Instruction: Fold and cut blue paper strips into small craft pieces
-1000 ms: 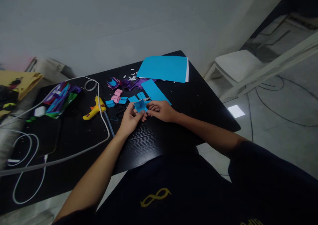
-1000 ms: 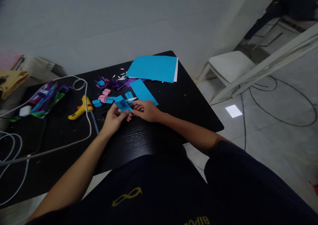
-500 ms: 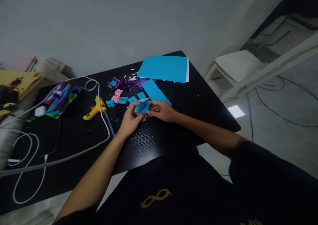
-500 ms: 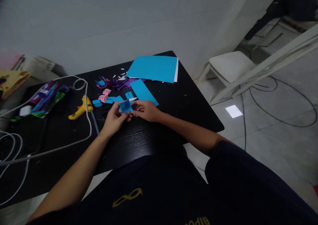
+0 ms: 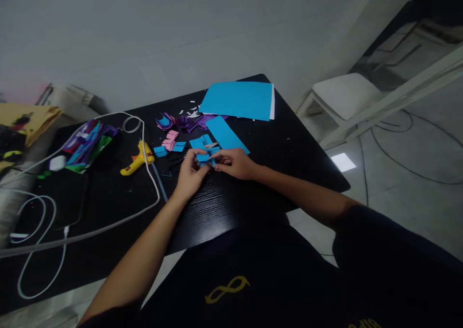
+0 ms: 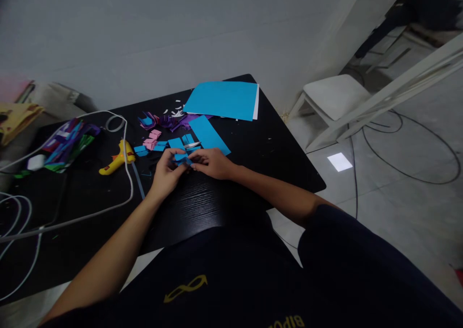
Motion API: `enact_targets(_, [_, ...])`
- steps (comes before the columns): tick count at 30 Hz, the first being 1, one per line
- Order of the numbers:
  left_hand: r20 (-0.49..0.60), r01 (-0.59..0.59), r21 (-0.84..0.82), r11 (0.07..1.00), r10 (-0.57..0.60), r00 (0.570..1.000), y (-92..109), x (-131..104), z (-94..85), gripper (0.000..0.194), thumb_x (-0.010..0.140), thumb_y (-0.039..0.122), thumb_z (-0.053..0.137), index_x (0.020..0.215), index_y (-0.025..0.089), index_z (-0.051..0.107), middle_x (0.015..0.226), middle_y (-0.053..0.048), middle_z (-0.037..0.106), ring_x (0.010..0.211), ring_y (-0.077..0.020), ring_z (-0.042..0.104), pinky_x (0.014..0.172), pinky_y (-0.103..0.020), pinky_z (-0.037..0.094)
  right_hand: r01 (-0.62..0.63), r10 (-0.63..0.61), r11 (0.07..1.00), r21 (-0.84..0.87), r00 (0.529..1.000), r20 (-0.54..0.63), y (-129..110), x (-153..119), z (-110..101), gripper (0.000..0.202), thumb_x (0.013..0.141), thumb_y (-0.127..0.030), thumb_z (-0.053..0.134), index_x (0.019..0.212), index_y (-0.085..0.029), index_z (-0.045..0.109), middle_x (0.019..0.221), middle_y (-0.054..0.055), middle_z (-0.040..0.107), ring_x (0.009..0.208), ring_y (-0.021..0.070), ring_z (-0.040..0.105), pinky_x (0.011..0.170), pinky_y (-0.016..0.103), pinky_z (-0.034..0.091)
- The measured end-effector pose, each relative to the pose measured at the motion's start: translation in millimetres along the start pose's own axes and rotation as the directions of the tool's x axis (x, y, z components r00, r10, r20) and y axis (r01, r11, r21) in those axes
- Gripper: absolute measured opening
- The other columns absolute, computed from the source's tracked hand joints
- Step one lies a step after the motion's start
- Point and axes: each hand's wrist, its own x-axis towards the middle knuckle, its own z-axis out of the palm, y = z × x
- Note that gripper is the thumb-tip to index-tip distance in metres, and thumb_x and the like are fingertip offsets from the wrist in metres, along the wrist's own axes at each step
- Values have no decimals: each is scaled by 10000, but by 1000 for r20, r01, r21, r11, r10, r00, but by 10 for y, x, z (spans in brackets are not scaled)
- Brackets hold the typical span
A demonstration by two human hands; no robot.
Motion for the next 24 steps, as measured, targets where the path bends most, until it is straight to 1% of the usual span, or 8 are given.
enact_targets(2, [3,5,-7,1000,-5,1000,-19,4,-3,301,795,200,766,1056,224,618,710,39,622,568,-124,598,523,-229,445,9,-9,1000,-16,1000,5,-11,-3,-1,239,860,-211,713,1093,-156,726,920,61,769,844,178,756,843,344,635])
enact_targets(7, [28,23,-93,995,-20,999,-22,12,10,318,784,192,765,1046,218,587,708,51,620,570,-114,602,557,-233,480,24,-22,999,-45,999,38,-23,4,-15,251,868,-221,709,1109,-153,722,933,68,772,857,183,755,829,331,625])
enact_targets(11, [22,29,-126,992,-27,999,11,20,26,286,770,215,772,969,210,567,687,59,629,543,-111,606,538,-236,504,23,-21,998,-62,999,41,-13,13,-32,297,844,-218,735,1129,-137,712,930,80,762,856,188,749,810,328,619])
enact_targets(14, [37,47,-128,991,-42,998,32,28,27,260,775,239,771,918,203,558,653,60,631,518,-108,602,504,-225,496,9,-7,999,-35,999,41,-13,17,-38,297,838,-221,740,1120,-134,713,915,73,757,847,182,745,821,333,617])
enact_targets(17, [46,58,-138,989,-52,998,39,35,19,274,767,250,778,924,203,558,657,62,636,512,-106,607,493,-224,500,-8,8,1000,-11,999,31,-24,18,-38,291,825,-239,758,1093,-130,722,921,74,749,847,180,737,825,331,617])
enact_targets(21, [58,63,-140,988,-55,997,37,38,7,295,766,267,784,939,207,552,663,64,639,515,-110,616,500,-230,513,-32,30,998,48,999,31,-25,20,-28,291,820,-250,766,1078,-123,725,887,61,737,770,161,721,799,331,624])
enact_targets(24, [72,64,-145,987,-54,996,34,38,5,303,768,275,789,947,206,555,649,68,635,516,-109,613,506,-230,517,-35,33,996,78,999,36,-17,23,-21,284,823,-236,761,1081,-123,719,862,51,730,749,157,717,784,330,625])
